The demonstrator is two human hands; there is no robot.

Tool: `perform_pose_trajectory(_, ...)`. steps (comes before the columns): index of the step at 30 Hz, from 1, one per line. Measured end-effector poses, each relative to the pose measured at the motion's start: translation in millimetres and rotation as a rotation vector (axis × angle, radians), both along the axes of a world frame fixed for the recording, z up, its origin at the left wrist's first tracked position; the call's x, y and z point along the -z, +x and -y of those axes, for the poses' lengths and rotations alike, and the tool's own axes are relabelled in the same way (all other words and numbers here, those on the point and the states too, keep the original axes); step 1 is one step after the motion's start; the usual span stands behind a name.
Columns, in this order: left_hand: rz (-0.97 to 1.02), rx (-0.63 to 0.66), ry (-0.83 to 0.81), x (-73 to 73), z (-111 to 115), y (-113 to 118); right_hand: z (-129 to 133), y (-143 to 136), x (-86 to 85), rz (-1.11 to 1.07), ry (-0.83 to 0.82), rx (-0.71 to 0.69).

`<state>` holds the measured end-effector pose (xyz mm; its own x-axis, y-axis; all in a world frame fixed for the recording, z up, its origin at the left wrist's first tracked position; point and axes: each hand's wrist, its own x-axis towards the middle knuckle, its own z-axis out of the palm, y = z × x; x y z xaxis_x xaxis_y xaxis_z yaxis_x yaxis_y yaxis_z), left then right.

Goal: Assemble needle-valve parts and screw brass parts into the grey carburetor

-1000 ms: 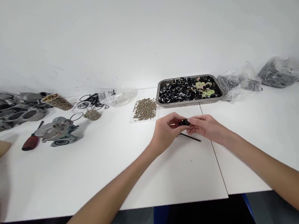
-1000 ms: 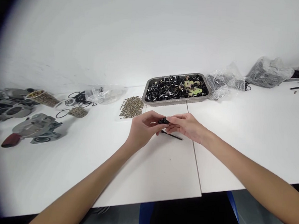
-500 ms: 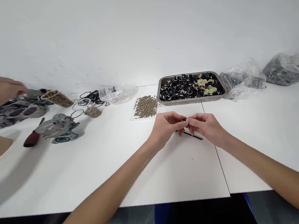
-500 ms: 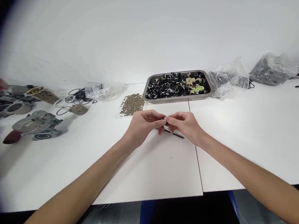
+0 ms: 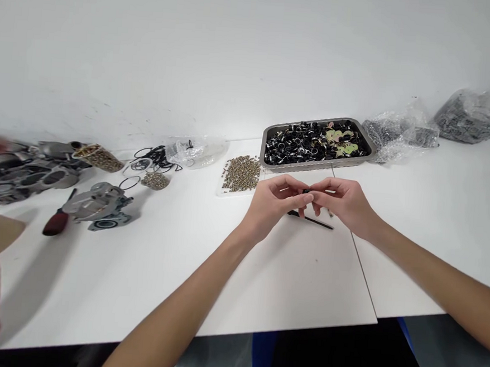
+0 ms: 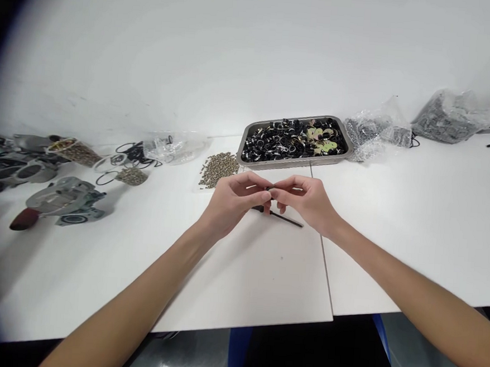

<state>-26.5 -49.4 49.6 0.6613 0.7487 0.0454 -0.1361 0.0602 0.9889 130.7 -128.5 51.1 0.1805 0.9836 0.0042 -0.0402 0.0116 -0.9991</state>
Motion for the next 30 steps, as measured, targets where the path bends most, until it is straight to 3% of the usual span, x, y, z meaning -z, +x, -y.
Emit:
perform_pose_trajectory(4, -0.027, -0.065, 0.024, -3.1, 2.7, 2.2, 2.6, -3.2, -5.5, 0.002, 0.036, 0.009)
perform_pose_trajectory(10, -0.017, -0.06, 0.089, -5.3, 3.9, 0.2, 5.2, -5.6, -1.9, -0.021, 0.09, 0.015)
perform_pose_trajectory(18, 0.14, -0.077, 0.19, -11.7, 12.4, -2.6, 15.7, -15.6, 0.8, 0.005, 0.312, 0.033)
perform_pose_trajectory(23, 0.233, -0.098, 0.344, -4.6, 22.0, 0.3, 15.6, -18.6, 1.8, 0.066, 0.48, 0.078)
perform_pose_trajectory(30, 0.296, -0.16, 0.43, 0.1, 27.5, 1.5, 19.0, -24.6, -3.2, 0.017, 0.411, 0.11)
